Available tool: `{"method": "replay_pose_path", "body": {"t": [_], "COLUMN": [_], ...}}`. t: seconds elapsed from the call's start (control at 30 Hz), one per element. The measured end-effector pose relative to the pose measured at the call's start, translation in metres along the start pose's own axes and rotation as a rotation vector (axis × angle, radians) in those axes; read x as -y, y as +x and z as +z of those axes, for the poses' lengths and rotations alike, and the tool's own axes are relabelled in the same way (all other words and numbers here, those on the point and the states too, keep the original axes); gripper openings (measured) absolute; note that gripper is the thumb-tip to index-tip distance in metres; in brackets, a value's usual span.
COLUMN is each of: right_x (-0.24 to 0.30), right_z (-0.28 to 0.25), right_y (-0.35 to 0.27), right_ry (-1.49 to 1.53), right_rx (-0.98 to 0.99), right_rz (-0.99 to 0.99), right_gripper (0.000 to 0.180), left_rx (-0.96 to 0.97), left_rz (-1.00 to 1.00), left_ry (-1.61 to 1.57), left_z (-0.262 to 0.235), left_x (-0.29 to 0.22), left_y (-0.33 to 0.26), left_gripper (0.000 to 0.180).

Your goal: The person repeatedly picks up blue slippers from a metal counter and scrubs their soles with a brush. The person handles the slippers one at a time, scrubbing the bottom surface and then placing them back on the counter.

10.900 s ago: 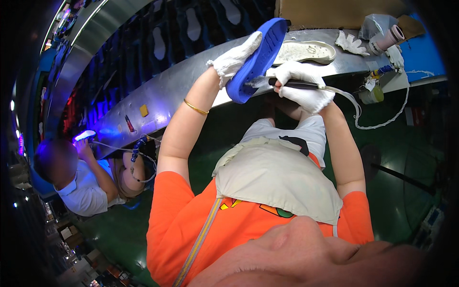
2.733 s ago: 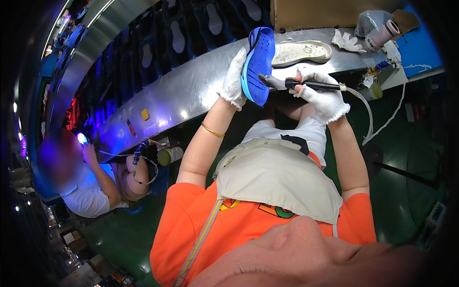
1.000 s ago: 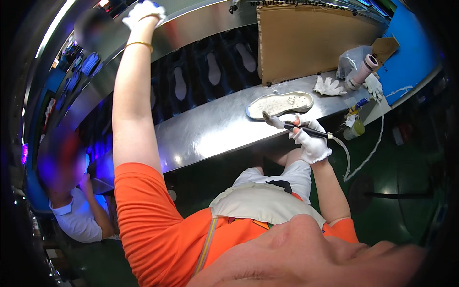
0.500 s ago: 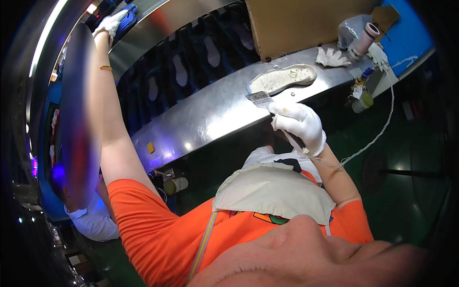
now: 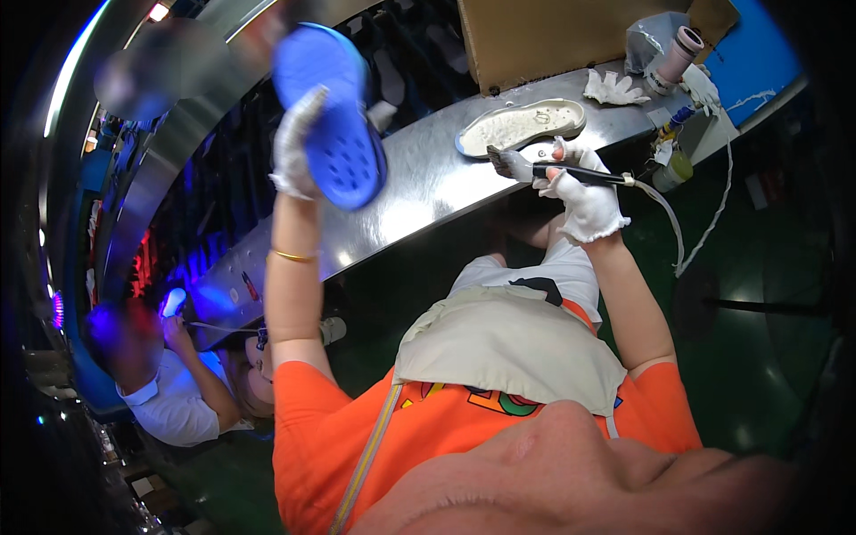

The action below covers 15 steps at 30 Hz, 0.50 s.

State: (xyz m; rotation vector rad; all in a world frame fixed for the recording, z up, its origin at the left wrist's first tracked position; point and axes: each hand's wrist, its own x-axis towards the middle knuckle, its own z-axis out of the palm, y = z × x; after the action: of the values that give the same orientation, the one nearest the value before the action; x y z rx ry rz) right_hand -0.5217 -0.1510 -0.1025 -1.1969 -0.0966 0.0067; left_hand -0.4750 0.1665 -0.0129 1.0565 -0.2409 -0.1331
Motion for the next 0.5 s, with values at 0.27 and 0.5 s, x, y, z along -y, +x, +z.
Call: {"method": "replay_pose_path", "body": {"t": [0.27, 0.5], "right_x": [-0.009, -0.008], "right_z": [0.011, 0.033], "right_y": [0.006, 0.006], "right_ry": [-0.053, -0.435], "right_rx": [0.082, 0.217], "right_rz": [-0.065, -0.485], "right_gripper": [0.021, 0.015], "left_rx": [0.151, -0.002], "left_rz": [-0.330, -0.284], "left_ry": [-0.744, -0.711], "left_z": [0.056, 0.050], "left_x": [0.139, 0.164], "left_y": [-0.043, -0.037], "left_gripper": [0.078, 0.079]}}
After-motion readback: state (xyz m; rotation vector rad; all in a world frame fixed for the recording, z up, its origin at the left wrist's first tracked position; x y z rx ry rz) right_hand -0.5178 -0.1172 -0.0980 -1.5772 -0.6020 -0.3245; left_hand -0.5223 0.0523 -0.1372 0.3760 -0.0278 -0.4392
